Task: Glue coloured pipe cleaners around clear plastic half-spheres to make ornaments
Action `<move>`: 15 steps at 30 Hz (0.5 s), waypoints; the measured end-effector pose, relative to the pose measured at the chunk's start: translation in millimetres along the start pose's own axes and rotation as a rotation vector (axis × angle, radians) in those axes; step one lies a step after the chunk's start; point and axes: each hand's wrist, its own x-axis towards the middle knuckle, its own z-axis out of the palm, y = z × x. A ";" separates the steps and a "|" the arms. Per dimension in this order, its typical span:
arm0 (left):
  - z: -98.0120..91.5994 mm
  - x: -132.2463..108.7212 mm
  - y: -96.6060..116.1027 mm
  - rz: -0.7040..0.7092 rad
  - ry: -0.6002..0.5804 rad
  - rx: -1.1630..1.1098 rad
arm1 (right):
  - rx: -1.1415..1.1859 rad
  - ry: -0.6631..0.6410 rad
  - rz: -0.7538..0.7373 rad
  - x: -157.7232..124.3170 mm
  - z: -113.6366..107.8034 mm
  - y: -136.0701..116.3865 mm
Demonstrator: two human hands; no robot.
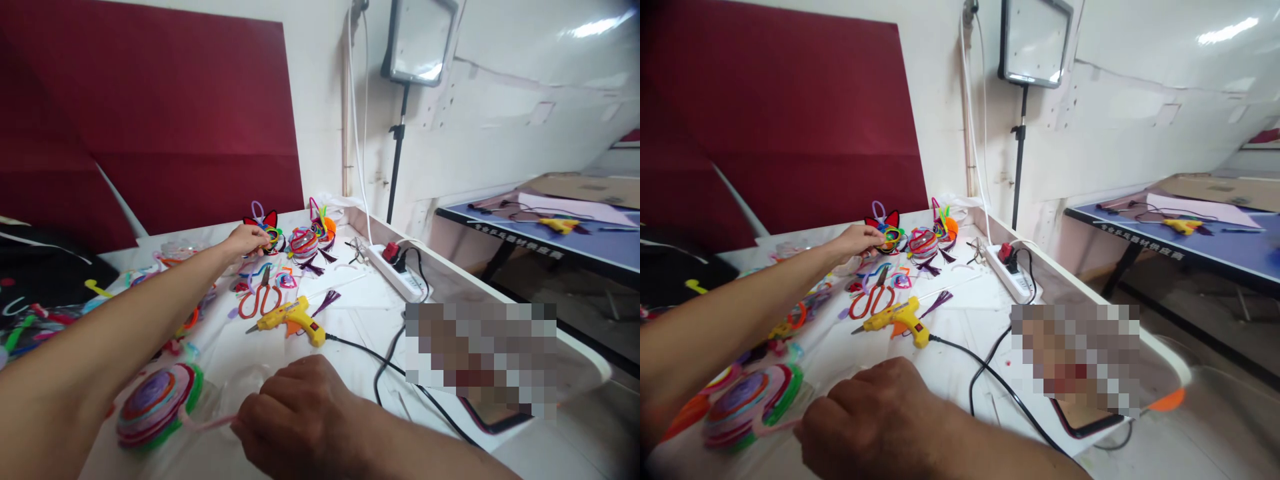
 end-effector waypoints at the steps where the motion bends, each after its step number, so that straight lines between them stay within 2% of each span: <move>1: -0.1 0.8 -1.0 -0.004 -0.007 0.003 | -0.003 -0.002 -0.002 0.1 0.1 0.1; 9: -3.0 8.6 -6.7 -0.039 -0.023 -0.045 | -0.008 0.000 0.010 -0.4 1.3 0.7; 15: -16.4 12.2 -10.9 -0.076 0.032 -0.046 | 0.007 -0.018 0.023 -1.9 0.1 -1.2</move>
